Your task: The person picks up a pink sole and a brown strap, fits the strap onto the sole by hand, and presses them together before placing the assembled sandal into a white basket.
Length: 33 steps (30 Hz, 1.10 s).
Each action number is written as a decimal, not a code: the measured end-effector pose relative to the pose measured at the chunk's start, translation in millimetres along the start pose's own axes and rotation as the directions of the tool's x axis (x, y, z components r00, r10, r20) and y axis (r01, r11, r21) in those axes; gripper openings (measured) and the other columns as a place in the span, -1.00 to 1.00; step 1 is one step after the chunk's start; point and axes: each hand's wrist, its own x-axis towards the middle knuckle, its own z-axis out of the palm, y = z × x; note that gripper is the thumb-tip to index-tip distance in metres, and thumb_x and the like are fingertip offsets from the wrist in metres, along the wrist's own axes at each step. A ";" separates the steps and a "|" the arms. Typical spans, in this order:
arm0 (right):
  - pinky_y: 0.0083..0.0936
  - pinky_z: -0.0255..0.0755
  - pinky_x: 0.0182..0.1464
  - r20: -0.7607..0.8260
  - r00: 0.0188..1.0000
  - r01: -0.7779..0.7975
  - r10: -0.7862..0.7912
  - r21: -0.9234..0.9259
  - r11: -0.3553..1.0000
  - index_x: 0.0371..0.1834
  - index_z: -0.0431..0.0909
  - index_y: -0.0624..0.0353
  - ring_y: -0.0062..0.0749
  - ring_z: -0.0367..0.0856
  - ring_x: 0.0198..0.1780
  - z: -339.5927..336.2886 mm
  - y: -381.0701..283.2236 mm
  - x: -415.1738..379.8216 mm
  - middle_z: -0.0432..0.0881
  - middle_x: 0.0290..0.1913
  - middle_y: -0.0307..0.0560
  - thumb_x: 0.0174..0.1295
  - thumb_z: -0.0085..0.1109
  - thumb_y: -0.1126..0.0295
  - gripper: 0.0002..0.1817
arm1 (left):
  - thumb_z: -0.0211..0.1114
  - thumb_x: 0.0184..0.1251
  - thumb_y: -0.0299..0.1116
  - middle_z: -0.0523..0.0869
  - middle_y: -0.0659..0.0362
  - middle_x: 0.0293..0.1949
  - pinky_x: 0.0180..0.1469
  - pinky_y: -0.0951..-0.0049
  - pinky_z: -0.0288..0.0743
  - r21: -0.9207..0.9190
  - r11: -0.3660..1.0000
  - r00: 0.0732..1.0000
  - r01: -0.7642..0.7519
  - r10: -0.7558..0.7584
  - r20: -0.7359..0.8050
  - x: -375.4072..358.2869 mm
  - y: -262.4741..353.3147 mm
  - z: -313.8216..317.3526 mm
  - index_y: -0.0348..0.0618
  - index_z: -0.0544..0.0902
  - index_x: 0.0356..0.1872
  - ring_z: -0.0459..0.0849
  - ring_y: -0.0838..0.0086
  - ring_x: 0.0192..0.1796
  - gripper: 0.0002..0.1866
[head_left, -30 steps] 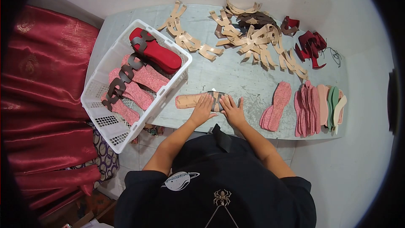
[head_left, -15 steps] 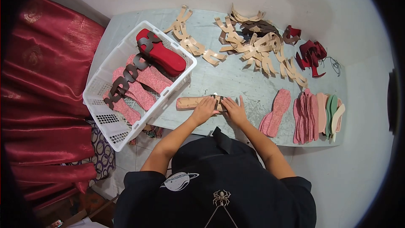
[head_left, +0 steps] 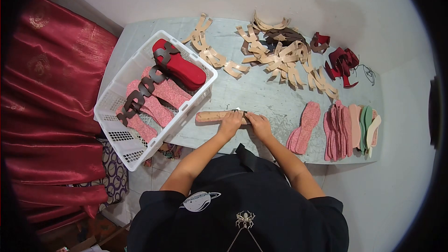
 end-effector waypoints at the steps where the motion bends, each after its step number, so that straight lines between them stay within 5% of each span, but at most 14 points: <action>1: -0.35 0.36 -0.03 -0.014 0.999 -0.033 0.033 0.037 0.999 -0.06 0.46 0.06 -0.37 0.51 -0.04 0.2 -1.4 0.9 0.53 -0.03 -0.19 -0.03 0.03 0.45 -0.62 | 0.12 -0.08 -0.46 0.57 0.08 -0.41 -0.11 0.44 0.40 -0.012 0.999 1.000 0.030 -0.030 0.010 3.3 0.2 -0.8 -0.23 0.51 -0.34 0.56 0.32 -0.26 -0.79; 7: -0.36 0.37 -0.10 0.014 0.990 -0.138 0.137 0.143 0.980 -0.10 0.45 0.09 -0.28 0.53 -0.11 -8.7 -11.9 0.5 0.58 -0.16 -0.15 -0.13 0.14 0.46 -0.59 | 0.09 -0.07 -0.50 0.52 0.12 -0.50 -0.12 0.32 0.34 -0.131 0.991 0.998 0.013 -0.022 -0.065 7.8 -3.9 -14.4 -0.20 0.49 -0.51 0.54 0.30 -0.35 -0.94; 12: -0.31 0.36 -0.03 0.073 0.992 -0.122 0.107 0.240 0.963 -0.12 0.48 0.15 -0.17 0.53 -0.12 -20.0 -13.9 -1.9 0.58 -0.19 -0.06 -0.16 0.18 0.52 -0.59 | 0.14 -0.13 -0.53 0.50 0.13 -0.45 -0.07 0.29 0.28 -0.242 0.969 0.997 0.044 -0.058 -0.052 3.4 -0.1 -36.9 -0.16 0.53 -0.43 0.50 0.29 -0.28 -0.85; 14: -0.26 0.30 0.09 -0.064 0.997 -0.016 0.042 0.359 0.933 -0.14 0.48 0.19 -0.15 0.51 -0.07 -27.9 -16.9 -3.3 0.55 -0.15 -0.02 -0.19 0.21 0.53 -0.58 | 0.17 -0.15 -0.54 0.48 0.14 -0.42 -0.07 0.29 0.26 -0.281 0.958 0.994 0.058 -0.081 -0.069 3.4 2.6 -51.9 -0.14 0.55 -0.39 0.49 0.29 -0.26 -0.80; 18: -0.27 0.27 0.14 -0.091 0.992 0.113 -0.085 0.372 0.921 -0.14 0.47 0.22 -0.14 0.49 -0.02 -57.1 -21.0 6.3 0.53 -0.14 0.00 -0.18 0.22 0.53 -0.59 | 0.20 -0.21 -0.54 0.45 0.15 -0.42 -0.10 0.30 0.24 -0.376 0.925 0.992 0.048 -0.089 -0.094 3.5 3.1 -80.7 -0.13 0.56 -0.31 0.45 0.27 -0.22 -0.70; 29: -0.39 0.53 -0.19 -0.348 0.872 0.465 -0.344 0.371 0.804 -0.31 0.53 0.28 -0.19 0.60 -0.24 -147.0 -77.7 34.8 0.57 -0.30 -0.01 -0.07 0.19 0.35 -0.73 | 0.25 -0.27 -0.56 0.52 0.19 -0.33 -0.22 0.36 0.20 -0.486 0.873 0.978 -0.028 -0.077 -0.195 -3.1 16.8 -189.0 -0.06 0.51 -0.20 0.46 0.32 -0.30 -0.57; 31: -0.42 0.54 -0.25 -0.357 0.864 0.477 -0.355 0.359 0.802 -0.33 0.54 0.30 -0.21 0.61 -0.29 -156.9 -83.4 37.5 0.58 -0.33 -0.02 -0.06 0.18 0.35 -0.73 | 0.29 -0.25 -0.53 0.54 0.23 -0.30 -0.25 0.39 0.20 -0.387 0.898 0.934 -0.209 0.066 -0.352 -8.3 17.2 -193.2 0.00 0.48 -0.15 0.47 0.39 -0.33 -0.52; 33: -0.44 0.55 -0.28 -0.371 0.835 0.530 -0.406 0.342 0.776 -0.34 0.53 0.32 -0.22 0.62 -0.30 -162.9 -87.8 40.6 0.59 -0.34 0.00 -0.07 0.17 0.34 -0.72 | 0.30 -0.24 -0.51 0.57 0.25 -0.24 -0.29 0.44 0.20 -0.340 0.909 0.929 -0.239 0.112 -0.353 -8.9 19.5 -204.8 0.05 0.47 -0.12 0.48 0.46 -0.34 -0.50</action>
